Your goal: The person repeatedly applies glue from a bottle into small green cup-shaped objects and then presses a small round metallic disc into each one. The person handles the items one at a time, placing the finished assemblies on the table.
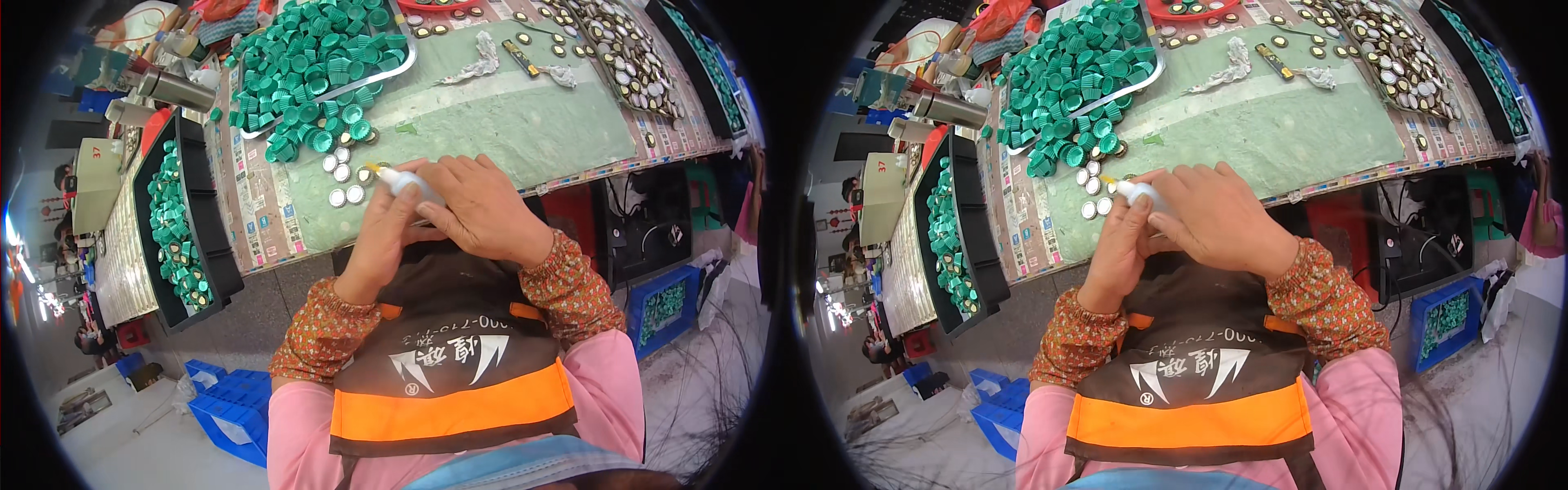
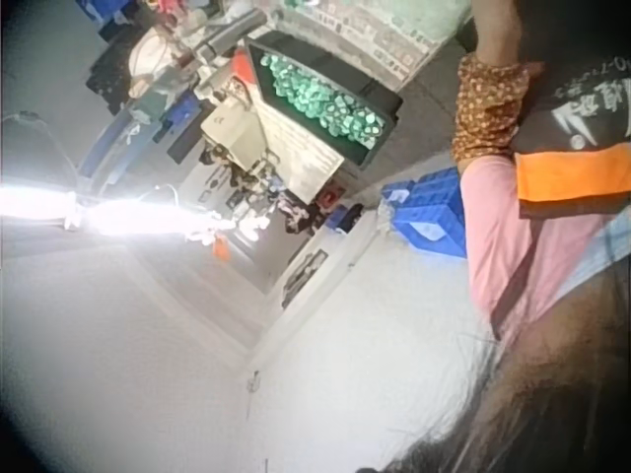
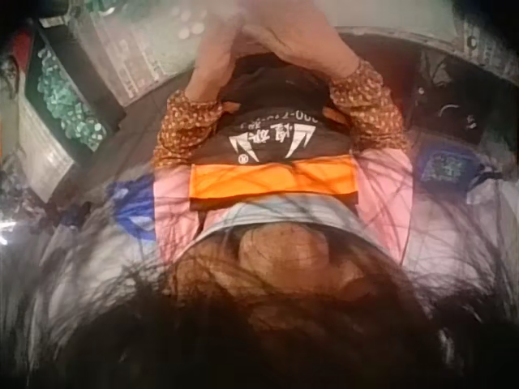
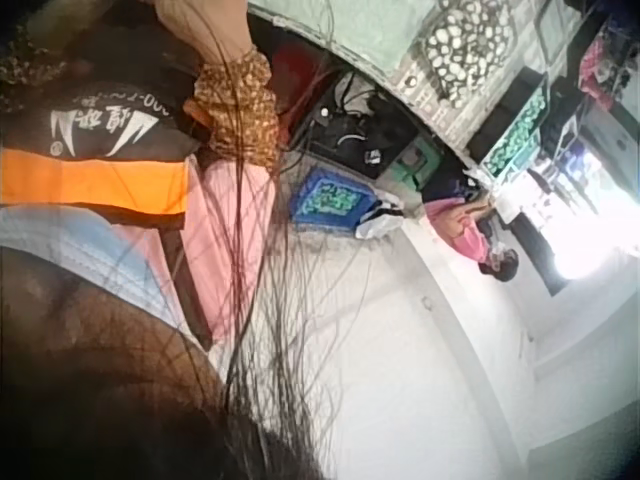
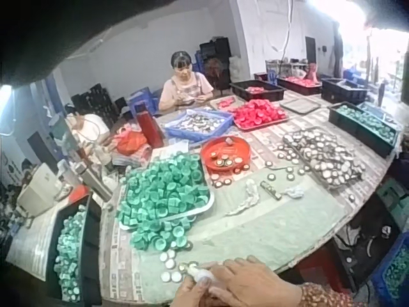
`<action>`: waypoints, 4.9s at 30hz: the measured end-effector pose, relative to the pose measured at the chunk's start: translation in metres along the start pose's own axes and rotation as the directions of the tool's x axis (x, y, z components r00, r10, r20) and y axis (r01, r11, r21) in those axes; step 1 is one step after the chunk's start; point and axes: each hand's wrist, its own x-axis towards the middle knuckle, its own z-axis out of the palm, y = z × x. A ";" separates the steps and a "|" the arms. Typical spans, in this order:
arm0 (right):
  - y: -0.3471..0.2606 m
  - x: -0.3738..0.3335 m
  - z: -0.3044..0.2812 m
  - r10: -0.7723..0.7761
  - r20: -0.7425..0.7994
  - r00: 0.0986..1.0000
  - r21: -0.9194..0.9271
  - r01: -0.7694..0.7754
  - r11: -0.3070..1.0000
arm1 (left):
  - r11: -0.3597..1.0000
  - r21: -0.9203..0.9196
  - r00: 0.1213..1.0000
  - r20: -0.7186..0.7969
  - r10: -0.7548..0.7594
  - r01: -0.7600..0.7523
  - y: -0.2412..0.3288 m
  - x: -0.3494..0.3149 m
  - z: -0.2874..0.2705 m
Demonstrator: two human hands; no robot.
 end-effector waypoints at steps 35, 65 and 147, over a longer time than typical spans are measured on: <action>-0.090 0.034 0.187 -0.104 0.792 0.602 0.611 -0.776 0.155 | 0.943 0.330 0.702 -0.680 0.208 0.040 -0.091 -0.173 -0.154; -0.100 0.041 0.277 -0.181 0.860 0.476 0.503 -0.740 0.447 | 0.976 0.209 0.656 -0.745 0.122 0.057 -0.159 -0.201 -0.202; -0.110 0.028 0.291 -0.013 0.672 0.741 0.392 -0.340 0.855 | 0.978 0.185 0.689 -0.722 0.067 0.099 -0.179 -0.193 -0.194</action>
